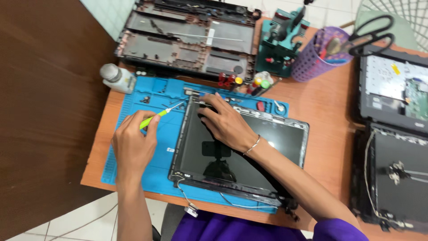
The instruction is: The person removes the plastic bezel from a laptop screen by hand, then uses a screwdriver to remove internal screws and detach cables to lift the LCD panel from the housing.
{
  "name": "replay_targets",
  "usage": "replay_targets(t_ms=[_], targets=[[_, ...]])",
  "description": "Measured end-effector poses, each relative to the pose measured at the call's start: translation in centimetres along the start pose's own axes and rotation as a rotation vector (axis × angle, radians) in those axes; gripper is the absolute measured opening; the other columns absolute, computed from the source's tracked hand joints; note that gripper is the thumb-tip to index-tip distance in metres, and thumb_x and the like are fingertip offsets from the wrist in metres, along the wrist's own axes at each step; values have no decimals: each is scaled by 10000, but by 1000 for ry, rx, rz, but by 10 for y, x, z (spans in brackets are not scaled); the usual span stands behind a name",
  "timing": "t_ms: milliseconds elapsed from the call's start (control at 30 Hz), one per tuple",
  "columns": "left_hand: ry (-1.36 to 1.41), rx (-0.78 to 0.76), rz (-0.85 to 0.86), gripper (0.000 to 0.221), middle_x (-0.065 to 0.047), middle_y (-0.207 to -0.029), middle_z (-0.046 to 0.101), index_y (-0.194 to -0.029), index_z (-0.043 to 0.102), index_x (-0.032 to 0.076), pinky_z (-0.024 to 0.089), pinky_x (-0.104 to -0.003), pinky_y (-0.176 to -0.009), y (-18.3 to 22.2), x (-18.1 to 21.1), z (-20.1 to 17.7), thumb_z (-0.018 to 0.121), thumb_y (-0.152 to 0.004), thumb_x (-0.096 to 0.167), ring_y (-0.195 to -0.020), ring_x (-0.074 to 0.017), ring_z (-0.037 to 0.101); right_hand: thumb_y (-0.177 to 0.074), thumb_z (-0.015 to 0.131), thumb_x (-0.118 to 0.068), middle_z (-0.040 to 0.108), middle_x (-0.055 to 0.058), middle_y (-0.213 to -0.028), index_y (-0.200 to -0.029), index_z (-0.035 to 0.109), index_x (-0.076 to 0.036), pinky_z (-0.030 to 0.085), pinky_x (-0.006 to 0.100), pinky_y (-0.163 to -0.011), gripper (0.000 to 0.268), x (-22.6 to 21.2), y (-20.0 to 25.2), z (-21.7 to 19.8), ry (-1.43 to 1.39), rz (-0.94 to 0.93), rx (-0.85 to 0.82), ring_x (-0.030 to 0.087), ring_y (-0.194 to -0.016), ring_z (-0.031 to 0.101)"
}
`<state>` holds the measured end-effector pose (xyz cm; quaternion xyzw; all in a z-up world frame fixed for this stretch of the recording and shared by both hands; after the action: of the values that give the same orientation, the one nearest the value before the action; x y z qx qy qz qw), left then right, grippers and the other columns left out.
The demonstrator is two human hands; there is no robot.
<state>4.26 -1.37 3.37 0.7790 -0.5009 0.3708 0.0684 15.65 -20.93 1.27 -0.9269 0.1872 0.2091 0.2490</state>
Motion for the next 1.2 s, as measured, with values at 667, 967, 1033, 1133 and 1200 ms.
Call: replay_targets(t_ms=[667, 967, 1033, 1133, 1200], targets=[[225, -139, 130, 218, -209, -1399, 653, -1013, 609, -5, 472, -488, -1030, 48, 20, 72, 550, -1089, 191, -1256, -420, 602, -1038, 546, -106, 509, 194, -1519, -1374, 567, 7, 431, 416, -1152, 355, 40, 210, -106, -153, 754, 645, 317, -1413, 504], [462, -62, -24, 299, -215, -1439, 658, -1007, 585, -23, 535, -324, -854, 62, 8, 87, 533, -1118, 250, -985, -212, 687, -993, 519, -27, 507, 223, -1533, -1507, 392, 22, 432, 396, -1184, 532, 50, 263, -82, -808, 876, 708, 292, -1422, 510], [483, -59, -10, 308, -230, -1435, 656, -1014, 582, -29, 531, -302, -848, 63, 6, 87, 540, -1124, 255, -978, -177, 675, -971, 534, 24, 500, 222, -1545, -1509, 390, 19, 426, 396, -1189, 557, 50, 261, -82, -799, 865, 698, 294, -1434, 503], [504, -44, 37, 314, -243, -1448, 660, -1044, 585, -30, 529, -309, -954, 66, 5, 90, 542, -1180, 249, -1077, -177, 669, -959, 542, 57, 497, 216, -1555, -1507, 405, 7, 414, 389, -1207, 567, 54, 258, -85, -782, 867, 701, 290, -1452, 494], [490, -39, 4, 310, -228, -1430, 670, -1039, 586, -33, 525, -308, -913, 67, 3, 91, 541, -1165, 247, -1041, -175, 663, -957, 558, 59, 497, 208, -1551, -1506, 411, -7, 411, 388, -1208, 572, 57, 258, -85, -772, 893, 688, 291, -1450, 488]])
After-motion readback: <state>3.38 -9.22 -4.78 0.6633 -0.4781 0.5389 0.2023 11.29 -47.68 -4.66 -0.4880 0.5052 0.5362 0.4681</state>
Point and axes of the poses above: each hand's wrist, its own y-axis away from the middle knuckle, its own z-axis out of the palm, x = y × z, the point moved 5 cm from there along -y, towards the middle knuckle
